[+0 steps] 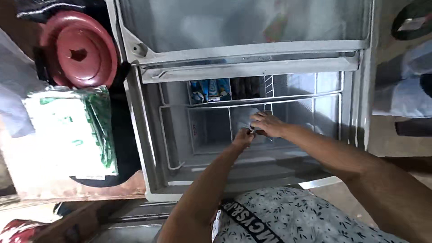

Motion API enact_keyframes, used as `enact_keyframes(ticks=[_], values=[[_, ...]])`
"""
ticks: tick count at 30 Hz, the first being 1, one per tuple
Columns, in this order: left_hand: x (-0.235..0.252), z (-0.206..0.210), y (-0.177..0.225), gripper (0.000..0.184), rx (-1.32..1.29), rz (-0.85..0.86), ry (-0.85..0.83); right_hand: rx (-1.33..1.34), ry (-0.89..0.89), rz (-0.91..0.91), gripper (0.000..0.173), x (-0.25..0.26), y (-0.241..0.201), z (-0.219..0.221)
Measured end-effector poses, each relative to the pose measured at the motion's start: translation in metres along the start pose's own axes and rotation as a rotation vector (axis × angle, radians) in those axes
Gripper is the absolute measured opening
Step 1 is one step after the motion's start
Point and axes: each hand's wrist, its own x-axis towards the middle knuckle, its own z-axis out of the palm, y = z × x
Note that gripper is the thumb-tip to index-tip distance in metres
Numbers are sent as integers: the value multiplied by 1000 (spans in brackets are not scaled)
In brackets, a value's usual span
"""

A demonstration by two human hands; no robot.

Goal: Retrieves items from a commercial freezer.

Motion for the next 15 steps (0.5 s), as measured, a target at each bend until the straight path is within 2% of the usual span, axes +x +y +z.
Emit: enact_keyframes(ticks=[4,7,9,15], values=[[-3,-3,2,33,18,7,-14,-62,130,-29,24,7,-3,11],[0,-1,-2,36,42,36,12,-52,36,203,33,24,-20,-8],[1,1,-3,38,91,55,23,-45,22,312,33,37,-22,-15],[-8,-2,-3,36,112,99,65,-15,39,418,24,52,-23,-18]])
